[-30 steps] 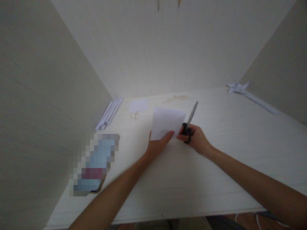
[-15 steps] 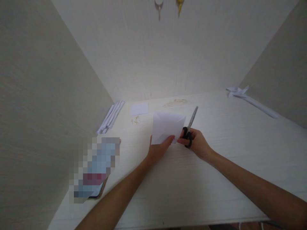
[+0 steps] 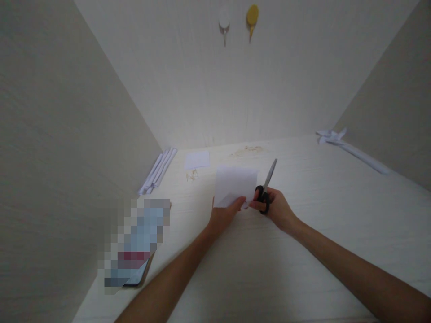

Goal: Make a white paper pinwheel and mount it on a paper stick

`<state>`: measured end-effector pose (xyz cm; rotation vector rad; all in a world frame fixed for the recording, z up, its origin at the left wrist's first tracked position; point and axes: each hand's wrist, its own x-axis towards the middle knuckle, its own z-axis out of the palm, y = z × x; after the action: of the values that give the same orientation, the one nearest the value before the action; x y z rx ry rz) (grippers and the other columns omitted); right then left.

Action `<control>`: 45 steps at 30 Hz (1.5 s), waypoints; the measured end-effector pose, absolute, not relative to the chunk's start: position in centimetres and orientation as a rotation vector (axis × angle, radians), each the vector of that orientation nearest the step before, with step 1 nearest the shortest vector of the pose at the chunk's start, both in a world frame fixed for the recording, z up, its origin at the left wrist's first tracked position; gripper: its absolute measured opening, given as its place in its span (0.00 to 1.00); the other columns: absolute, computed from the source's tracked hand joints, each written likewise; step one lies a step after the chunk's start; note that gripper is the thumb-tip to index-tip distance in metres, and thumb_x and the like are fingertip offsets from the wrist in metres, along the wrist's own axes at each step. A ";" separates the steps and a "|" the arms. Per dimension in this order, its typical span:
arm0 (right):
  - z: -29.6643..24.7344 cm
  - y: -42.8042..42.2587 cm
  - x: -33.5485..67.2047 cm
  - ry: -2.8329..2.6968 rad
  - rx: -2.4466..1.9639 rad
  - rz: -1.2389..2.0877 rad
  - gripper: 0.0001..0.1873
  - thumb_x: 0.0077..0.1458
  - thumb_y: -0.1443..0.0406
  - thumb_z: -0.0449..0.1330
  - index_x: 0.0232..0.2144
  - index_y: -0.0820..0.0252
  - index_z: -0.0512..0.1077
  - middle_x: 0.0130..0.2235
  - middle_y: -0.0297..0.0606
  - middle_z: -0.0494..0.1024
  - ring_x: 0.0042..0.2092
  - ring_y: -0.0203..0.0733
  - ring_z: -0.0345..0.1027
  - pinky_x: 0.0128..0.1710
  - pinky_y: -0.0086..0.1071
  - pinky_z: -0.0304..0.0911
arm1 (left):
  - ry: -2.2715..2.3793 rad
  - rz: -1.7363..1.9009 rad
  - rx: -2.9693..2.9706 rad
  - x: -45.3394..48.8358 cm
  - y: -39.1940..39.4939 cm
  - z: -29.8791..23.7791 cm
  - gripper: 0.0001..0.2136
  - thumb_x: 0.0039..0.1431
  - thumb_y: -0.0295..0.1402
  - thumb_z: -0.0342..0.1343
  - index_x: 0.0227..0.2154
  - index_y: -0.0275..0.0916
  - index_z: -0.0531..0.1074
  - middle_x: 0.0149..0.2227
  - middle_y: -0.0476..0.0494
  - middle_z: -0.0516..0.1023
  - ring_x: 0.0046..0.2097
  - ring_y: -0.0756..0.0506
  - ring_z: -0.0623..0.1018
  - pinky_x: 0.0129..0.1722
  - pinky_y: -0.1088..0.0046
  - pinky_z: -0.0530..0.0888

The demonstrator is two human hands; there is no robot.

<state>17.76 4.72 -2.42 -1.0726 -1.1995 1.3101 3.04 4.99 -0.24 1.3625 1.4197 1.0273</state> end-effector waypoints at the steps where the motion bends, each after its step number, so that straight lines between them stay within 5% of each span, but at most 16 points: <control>1: -2.5 4.7 17.8 -1.205 -1.074 1.303 0.15 0.32 0.61 0.66 0.20 0.61 0.64 0.20 0.30 0.65 0.24 0.33 0.59 0.20 0.26 0.51 | 1.391 1.027 1.361 3.1 5.0 -0.2 0.09 0.41 0.37 0.55 0.14 0.38 0.67 0.20 0.47 0.74 0.24 0.49 0.73 0.28 0.75 0.70; 16: -1.7 4.5 16.8 -1.211 -1.193 1.091 0.17 0.31 0.58 0.65 0.18 0.61 0.62 0.17 0.27 0.62 0.19 0.29 0.52 0.18 0.25 0.49 | 1.168 1.124 1.129 3.3 5.7 -0.2 0.08 0.40 0.33 0.58 0.25 0.35 0.70 0.27 0.47 0.75 0.22 0.51 0.72 0.24 0.75 0.71; 26: -2.0 4.8 16.6 -1.293 -1.188 1.033 0.16 0.33 0.58 0.64 0.18 0.60 0.61 0.17 0.28 0.62 0.20 0.30 0.53 0.18 0.26 0.52 | 1.334 1.047 1.312 2.9 5.5 0.3 0.13 0.43 0.34 0.54 0.10 0.38 0.62 0.10 0.54 0.63 0.17 0.52 0.65 0.23 0.75 0.66; 41: -1.9 4.7 16.5 -1.239 -1.223 1.004 0.16 0.34 0.57 0.63 0.19 0.60 0.62 0.19 0.30 0.65 0.20 0.30 0.55 0.18 0.26 0.52 | 1.346 1.050 1.343 3.3 6.0 -0.1 0.13 0.41 0.35 0.55 0.08 0.38 0.61 0.12 0.53 0.64 0.18 0.52 0.66 0.24 0.75 0.66; 45: -1.6 4.3 16.7 -1.226 -1.245 1.118 0.16 0.39 0.55 0.60 0.21 0.60 0.62 0.19 0.30 0.65 0.18 0.29 0.52 0.16 0.25 0.48 | 1.341 1.236 1.096 3.2 6.5 -0.5 0.08 0.39 0.35 0.58 0.15 0.37 0.67 0.18 0.50 0.70 0.22 0.50 0.70 0.25 0.74 0.68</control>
<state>16.65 4.26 -1.61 -1.2449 -1.2265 1.1182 3.22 6.47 -0.48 1.0957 1.3413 1.2356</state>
